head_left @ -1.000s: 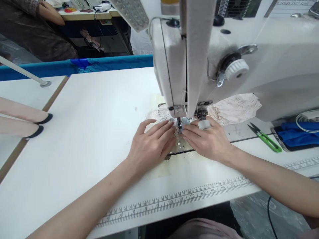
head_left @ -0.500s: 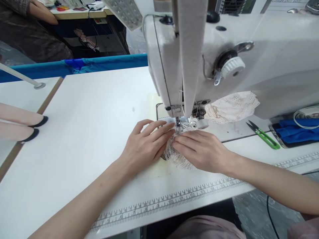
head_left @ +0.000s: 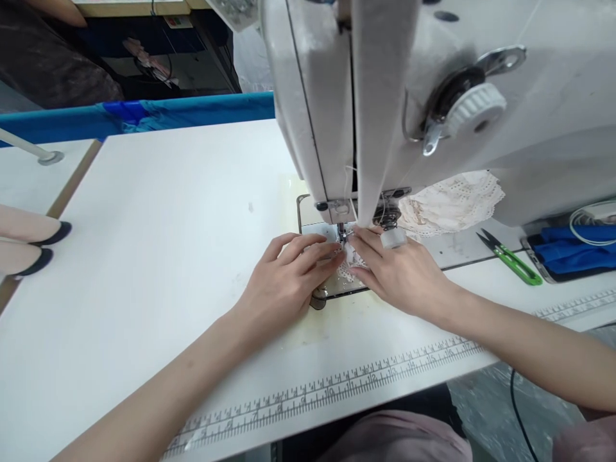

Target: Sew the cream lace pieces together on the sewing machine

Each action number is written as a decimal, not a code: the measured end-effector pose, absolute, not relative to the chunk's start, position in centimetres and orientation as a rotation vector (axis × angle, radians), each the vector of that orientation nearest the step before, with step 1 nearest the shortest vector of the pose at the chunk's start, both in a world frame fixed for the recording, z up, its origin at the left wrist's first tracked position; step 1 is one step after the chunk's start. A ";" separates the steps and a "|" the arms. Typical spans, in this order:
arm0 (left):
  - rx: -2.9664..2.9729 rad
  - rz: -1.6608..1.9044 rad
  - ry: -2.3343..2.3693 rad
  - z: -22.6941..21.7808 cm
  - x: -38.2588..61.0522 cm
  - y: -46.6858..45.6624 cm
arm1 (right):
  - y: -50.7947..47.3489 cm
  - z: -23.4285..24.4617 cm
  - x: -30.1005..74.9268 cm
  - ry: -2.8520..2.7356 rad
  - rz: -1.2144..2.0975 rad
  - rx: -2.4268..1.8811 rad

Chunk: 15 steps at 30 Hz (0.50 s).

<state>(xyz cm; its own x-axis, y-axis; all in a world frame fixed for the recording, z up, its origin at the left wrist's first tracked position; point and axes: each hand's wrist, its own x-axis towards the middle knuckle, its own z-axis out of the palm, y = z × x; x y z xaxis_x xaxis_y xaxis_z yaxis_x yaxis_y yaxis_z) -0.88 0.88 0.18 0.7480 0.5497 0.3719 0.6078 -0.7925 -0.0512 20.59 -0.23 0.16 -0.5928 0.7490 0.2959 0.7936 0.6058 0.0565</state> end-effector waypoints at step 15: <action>-2.559 -0.344 -0.791 0.5 0.2 -0.5 | 0.8 -0.2 21.3 -2.591 -0.156 -1.203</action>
